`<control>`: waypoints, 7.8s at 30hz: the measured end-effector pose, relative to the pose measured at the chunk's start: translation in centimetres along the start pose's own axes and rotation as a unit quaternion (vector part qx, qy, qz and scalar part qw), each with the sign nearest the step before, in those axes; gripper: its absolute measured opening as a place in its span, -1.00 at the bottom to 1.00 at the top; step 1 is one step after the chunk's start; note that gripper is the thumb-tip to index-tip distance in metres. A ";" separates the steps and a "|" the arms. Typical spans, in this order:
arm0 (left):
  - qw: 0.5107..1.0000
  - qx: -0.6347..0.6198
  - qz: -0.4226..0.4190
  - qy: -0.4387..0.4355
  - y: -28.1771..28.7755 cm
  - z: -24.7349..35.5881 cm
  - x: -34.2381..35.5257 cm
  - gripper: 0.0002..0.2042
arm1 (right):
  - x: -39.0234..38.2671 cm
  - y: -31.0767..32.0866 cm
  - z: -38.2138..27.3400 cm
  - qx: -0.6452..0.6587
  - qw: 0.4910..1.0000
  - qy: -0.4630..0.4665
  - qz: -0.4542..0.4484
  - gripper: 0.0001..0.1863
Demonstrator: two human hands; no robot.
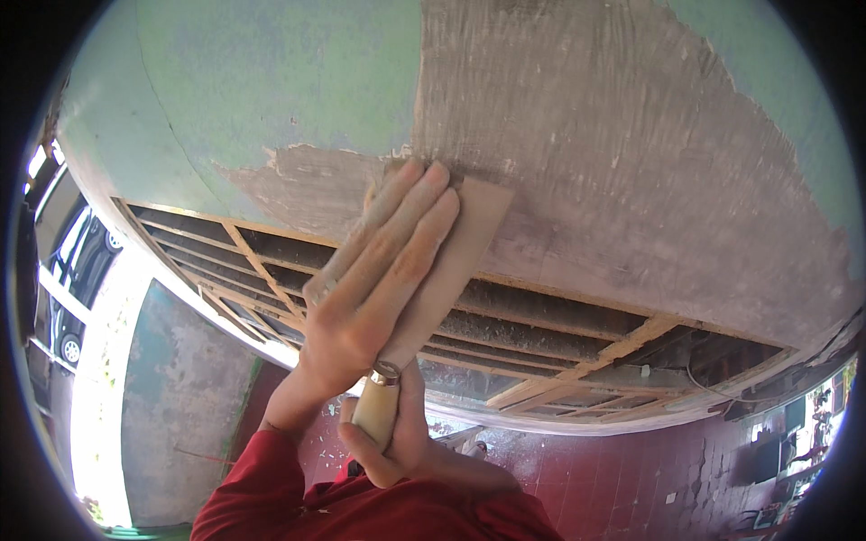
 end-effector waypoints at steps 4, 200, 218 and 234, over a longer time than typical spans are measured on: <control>1.000 -0.003 0.001 -0.005 0.1 0.1 0.0 -0.55 | -0.5 0.1 -0.5 -0.022 1.000 0.009 -0.001 -0.05; 0.999 0.020 -0.019 -0.024 0.3 0.3 3.0 -0.53 | 1.7 0.4 -0.7 -0.009 0.999 -0.004 0.046 -0.02; 0.999 0.019 -0.015 -0.020 0.2 0.2 2.5 -0.55 | 1.5 0.2 -0.1 -0.011 0.999 -0.005 0.047 -0.03; 0.999 -0.025 0.025 -0.016 1.0 -0.2 4.6 -0.56 | 4.1 -0.3 -1.9 -0.065 0.997 0.024 0.020 -0.01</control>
Point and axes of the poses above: each hand's wrist, its own x-axis towards the middle knuckle, its own y-axis out of the back of the hand, z = x × y, the point moved 10 cm from there along x, towards the middle knuckle
